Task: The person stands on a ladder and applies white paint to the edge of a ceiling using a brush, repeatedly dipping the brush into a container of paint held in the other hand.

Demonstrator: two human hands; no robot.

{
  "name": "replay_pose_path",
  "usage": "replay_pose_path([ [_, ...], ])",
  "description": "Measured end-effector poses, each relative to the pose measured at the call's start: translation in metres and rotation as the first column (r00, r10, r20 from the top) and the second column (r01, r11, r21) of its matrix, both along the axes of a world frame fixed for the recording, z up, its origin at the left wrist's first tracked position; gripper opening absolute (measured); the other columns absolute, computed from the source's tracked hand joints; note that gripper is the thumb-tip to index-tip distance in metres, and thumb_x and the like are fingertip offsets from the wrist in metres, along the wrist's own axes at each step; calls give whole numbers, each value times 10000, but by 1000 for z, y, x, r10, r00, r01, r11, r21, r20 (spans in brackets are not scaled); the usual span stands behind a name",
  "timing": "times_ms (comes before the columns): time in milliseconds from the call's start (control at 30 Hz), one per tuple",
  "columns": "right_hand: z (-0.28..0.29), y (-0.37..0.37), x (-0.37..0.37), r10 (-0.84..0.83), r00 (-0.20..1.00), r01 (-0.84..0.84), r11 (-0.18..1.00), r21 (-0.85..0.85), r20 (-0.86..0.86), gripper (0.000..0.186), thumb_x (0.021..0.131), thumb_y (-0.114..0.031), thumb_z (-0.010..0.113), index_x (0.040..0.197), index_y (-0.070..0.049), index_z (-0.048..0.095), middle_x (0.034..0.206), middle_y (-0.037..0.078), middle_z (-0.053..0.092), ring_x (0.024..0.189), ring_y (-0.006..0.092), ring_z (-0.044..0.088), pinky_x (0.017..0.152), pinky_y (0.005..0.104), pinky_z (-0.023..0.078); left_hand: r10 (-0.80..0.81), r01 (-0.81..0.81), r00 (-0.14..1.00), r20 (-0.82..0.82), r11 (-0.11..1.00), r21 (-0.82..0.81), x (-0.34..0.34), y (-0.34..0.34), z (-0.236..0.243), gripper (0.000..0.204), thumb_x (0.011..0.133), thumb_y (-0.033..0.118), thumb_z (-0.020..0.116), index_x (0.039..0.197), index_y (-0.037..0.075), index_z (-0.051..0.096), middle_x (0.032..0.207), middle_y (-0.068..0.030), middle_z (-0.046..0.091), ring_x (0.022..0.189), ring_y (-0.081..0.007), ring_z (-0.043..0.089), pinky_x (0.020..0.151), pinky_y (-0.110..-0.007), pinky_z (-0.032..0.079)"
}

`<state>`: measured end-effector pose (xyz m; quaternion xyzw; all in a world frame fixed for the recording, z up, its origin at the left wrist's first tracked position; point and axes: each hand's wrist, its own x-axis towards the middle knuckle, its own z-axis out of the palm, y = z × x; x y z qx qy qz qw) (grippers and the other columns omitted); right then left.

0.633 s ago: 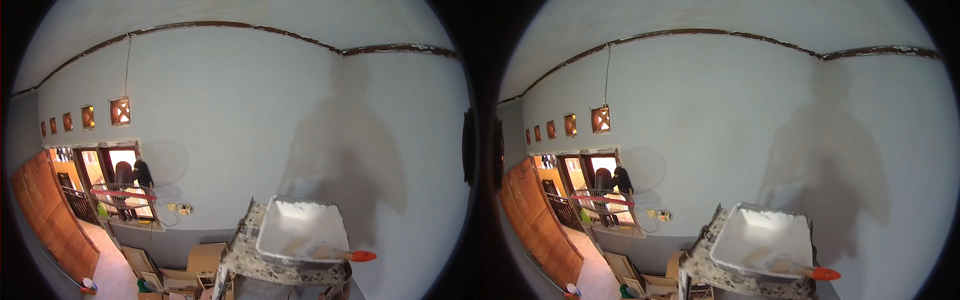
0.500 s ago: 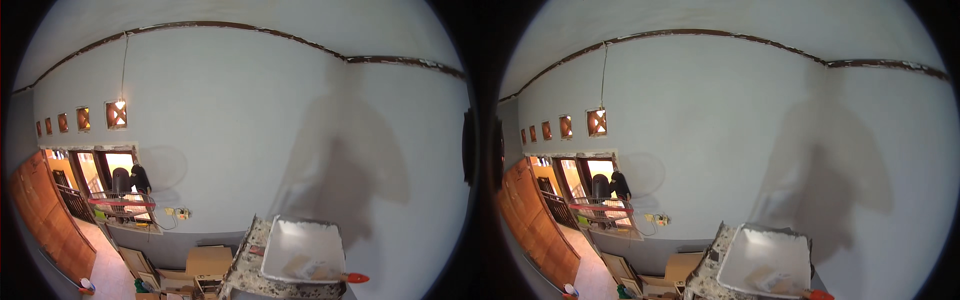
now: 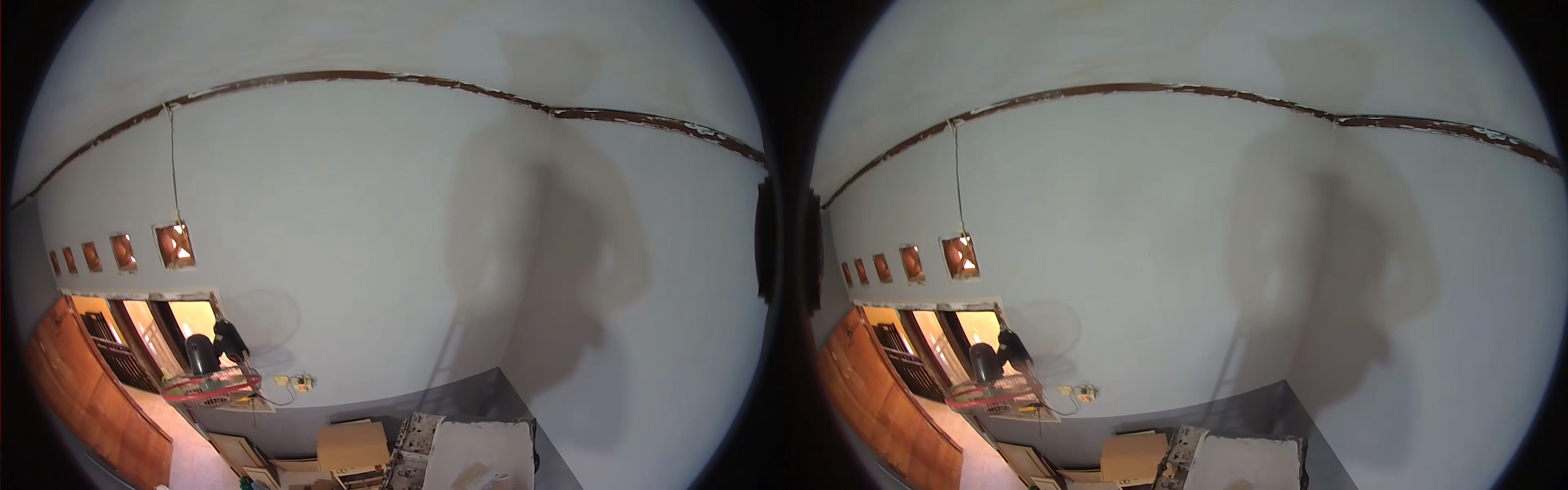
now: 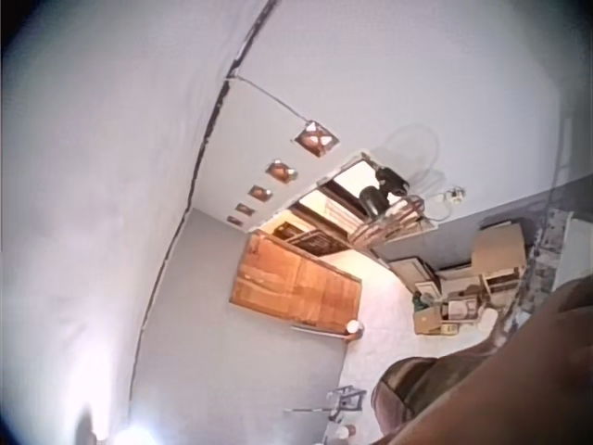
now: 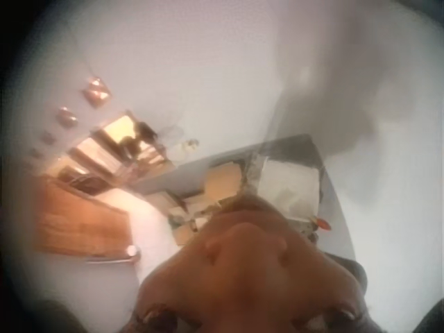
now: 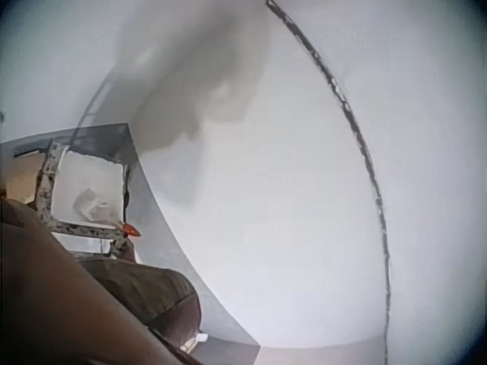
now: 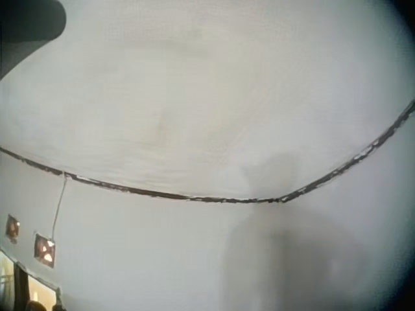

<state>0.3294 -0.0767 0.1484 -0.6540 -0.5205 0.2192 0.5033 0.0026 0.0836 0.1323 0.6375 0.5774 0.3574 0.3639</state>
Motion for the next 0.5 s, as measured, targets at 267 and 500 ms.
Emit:
replay_pose_path([
  [267,-17,-14,8,51,994,-54,998,-24,-100,510,856,-132,827,1313,-71,608,935,13,612,792,125,566,680,299,484,60,-60,998,-4,998,0,6,-9,16,432,911,264,685,1284,49,642,1255,-225,667,1172,-305,651,990,-438,506],
  [500,-52,-6,26,108,984,-113,993,-28,-140,482,854,-87,831,1289,-98,623,869,-15,596,730,113,535,634,275,460,139,-140,990,23,990,31,8,-29,-2,392,893,210,682,1250,49,661,1218,-220,690,1148,-317,672,987,-416,517],
])
